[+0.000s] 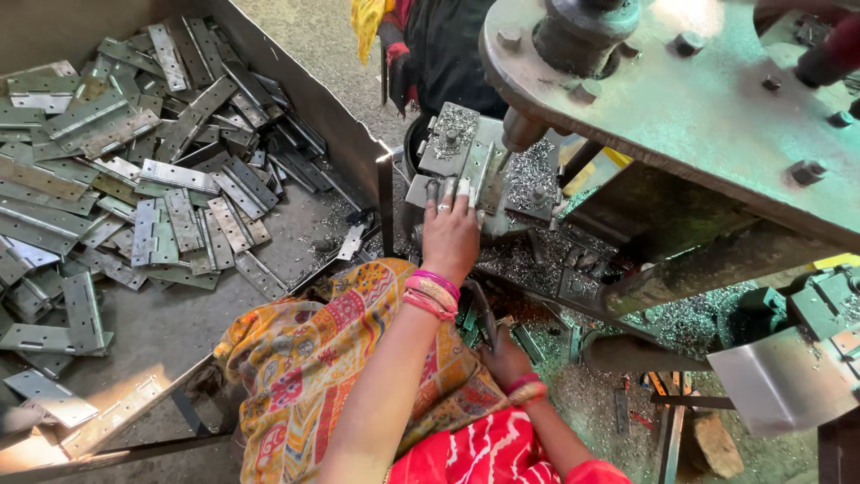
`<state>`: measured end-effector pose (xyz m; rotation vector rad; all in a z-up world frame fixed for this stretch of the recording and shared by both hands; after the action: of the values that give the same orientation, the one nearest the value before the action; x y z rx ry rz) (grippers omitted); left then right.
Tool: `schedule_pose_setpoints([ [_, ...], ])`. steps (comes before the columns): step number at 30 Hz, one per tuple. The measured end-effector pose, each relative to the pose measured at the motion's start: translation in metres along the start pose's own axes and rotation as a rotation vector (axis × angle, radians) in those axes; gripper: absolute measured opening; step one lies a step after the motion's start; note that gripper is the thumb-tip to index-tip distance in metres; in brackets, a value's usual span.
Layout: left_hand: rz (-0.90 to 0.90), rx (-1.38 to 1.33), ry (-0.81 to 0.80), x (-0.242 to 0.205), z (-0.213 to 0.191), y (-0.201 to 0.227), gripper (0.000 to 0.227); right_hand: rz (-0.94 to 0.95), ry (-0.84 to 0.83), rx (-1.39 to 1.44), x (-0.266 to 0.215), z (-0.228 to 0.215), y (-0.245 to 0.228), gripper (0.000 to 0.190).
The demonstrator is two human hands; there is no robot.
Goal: The person repeatedly picks up metal plates from a pile, places them into a press machine, and operates the machine to process them. After processing, the person removes the plates and places them back into the pile.
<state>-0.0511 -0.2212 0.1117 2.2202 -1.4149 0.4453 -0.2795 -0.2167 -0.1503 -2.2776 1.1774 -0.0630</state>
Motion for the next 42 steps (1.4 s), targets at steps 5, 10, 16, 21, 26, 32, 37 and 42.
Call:
schedule_pose_setpoints([
  [5,0.006,-0.04,-0.145,0.019,0.027,0.005,0.024,0.056,0.0,-0.103,-0.01,-0.048,-0.013,0.05],
  [10,-0.021,-0.068,0.0,0.028,0.022,0.004,0.027,0.144,0.039,0.028,-0.009,0.013,0.012,0.048],
  [16,0.012,-0.029,-0.022,0.019,0.016,0.004,0.03,0.052,0.046,0.003,0.002,0.017,0.008,0.054],
  [21,0.036,0.015,-0.051,0.039,0.024,0.0,0.024,0.105,-0.046,-0.093,-0.011,-0.035,0.004,0.053],
  [26,-0.021,-0.105,-0.106,0.061,0.046,-0.01,0.027,0.061,0.045,0.058,-0.005,0.003,0.008,0.047],
  [32,-0.024,-0.107,-0.148,0.056,0.047,-0.009,0.022,-0.078,0.065,-0.02,0.013,0.057,0.034,0.048],
  [37,0.089,-0.156,-0.061,0.015,0.003,-0.016,0.023,-0.241,0.102,0.037,0.002,-0.006,0.0,0.052],
  [42,-0.012,-0.044,0.308,-0.076,-0.053,-0.1,0.025,0.122,-0.057,-0.038,-0.009,-0.092,-0.017,0.052],
])
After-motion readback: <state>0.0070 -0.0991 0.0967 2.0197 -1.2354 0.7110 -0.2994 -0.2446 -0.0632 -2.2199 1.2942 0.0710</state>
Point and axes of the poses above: each hand's wrist, its own x-axis towards the middle knuckle, its own z-axis out of the palm, y = z × x, the point moved 10 cm from there along x, towards the middle knuckle, and after that the axes turned 2 degrees about y, right-handed, at the moved point
